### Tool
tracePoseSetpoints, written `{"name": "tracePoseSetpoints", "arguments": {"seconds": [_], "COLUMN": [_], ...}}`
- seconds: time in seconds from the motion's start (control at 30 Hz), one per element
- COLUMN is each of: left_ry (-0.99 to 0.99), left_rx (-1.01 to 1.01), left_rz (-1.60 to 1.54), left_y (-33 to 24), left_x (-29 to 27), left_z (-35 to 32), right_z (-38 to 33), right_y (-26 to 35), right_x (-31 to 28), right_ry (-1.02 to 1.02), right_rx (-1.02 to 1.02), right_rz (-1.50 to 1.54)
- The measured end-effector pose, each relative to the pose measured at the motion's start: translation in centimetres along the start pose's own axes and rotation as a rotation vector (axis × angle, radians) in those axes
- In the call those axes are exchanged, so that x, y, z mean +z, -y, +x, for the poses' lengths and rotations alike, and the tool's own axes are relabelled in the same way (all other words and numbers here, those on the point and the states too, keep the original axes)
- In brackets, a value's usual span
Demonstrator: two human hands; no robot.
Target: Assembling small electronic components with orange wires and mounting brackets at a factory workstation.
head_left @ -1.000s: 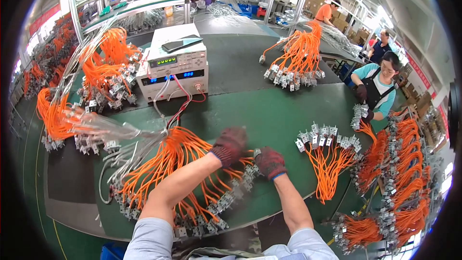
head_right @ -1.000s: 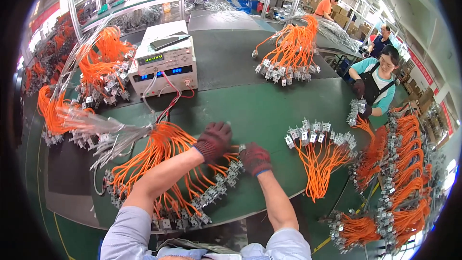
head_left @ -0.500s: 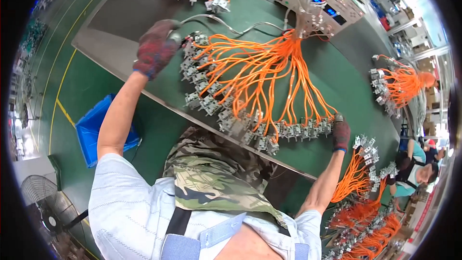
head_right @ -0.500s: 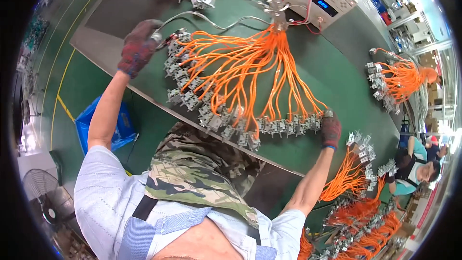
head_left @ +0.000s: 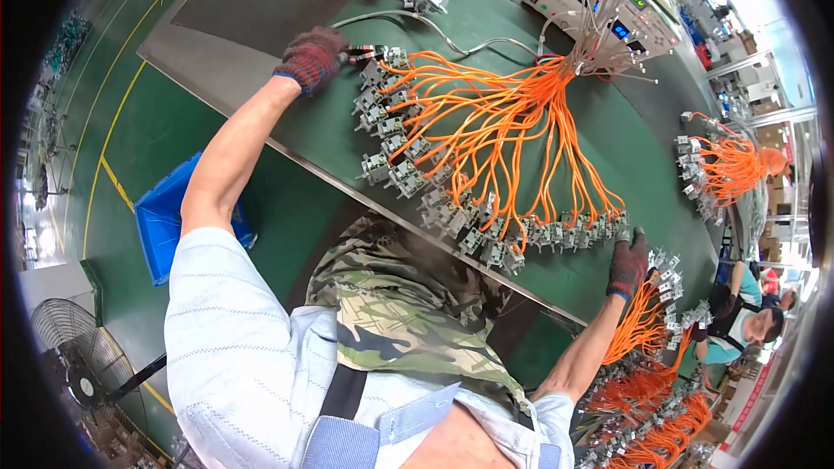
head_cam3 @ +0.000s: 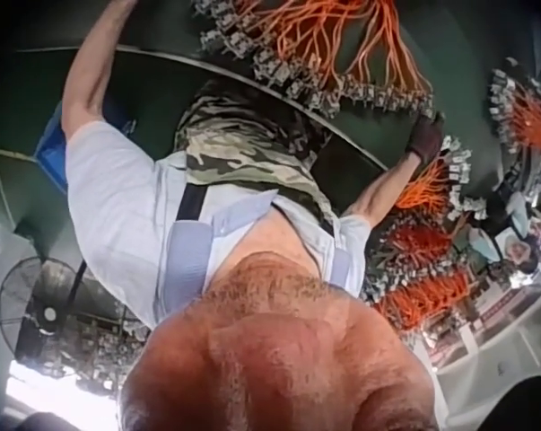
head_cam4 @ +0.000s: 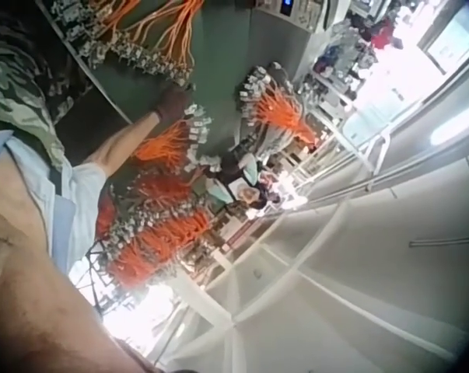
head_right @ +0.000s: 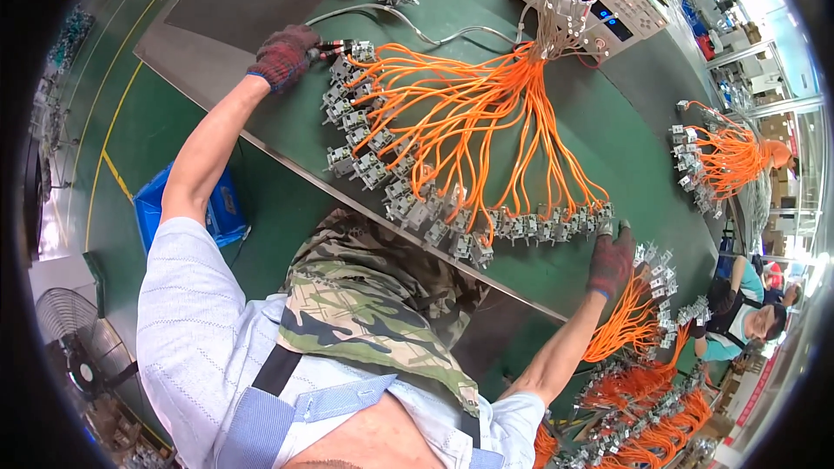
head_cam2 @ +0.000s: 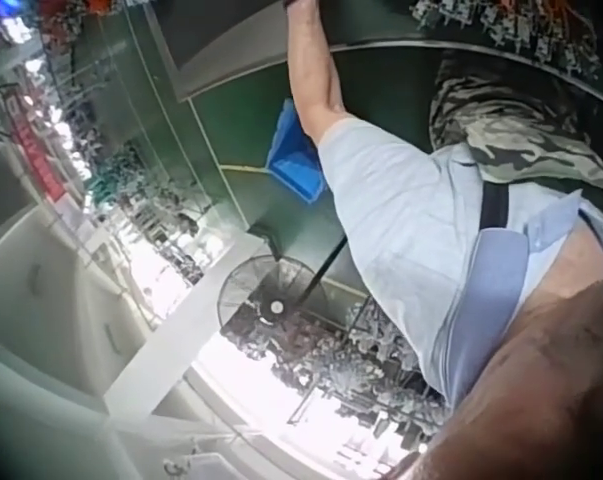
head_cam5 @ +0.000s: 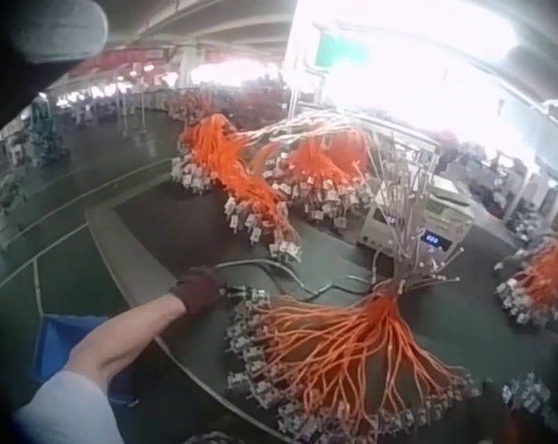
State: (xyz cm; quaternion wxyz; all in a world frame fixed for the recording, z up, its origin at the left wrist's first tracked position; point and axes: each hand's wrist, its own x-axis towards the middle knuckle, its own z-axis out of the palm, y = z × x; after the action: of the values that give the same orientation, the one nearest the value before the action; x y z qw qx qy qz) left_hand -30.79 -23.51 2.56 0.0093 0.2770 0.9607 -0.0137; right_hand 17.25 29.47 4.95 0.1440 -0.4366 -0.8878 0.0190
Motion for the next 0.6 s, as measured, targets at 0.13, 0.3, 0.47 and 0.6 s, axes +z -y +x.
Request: {"name": "tracePoseSetpoints", "arguments": {"seconds": [0.13,0.3,0.47,0.6], "left_ry": [-0.264,-0.514,-0.550,-0.519], "left_rx": [0.074,0.420,0.753,0.942], "left_rz": [-0.229,-0.209,-0.137,-0.077], "left_y": [1.4,-3.1,-11.1,-18.0], "left_x": [-3.0,-11.2,-18.7,-21.4], "left_z": [1.0,-1.7,-5.4,-7.1], "right_z": [-2.6,-4.6,-5.8,-4.8], "right_y": [4.2,15.9,26.5,28.1], "right_x": [-4.4,-8.1,-12.0,-11.4], "right_ry": [-0.076,-0.154,-0.248,-0.314], "right_rx": [-0.107,-0.617,-0.950,-1.092], "right_rz": [0.102,0.414,0.445,0.542]}}
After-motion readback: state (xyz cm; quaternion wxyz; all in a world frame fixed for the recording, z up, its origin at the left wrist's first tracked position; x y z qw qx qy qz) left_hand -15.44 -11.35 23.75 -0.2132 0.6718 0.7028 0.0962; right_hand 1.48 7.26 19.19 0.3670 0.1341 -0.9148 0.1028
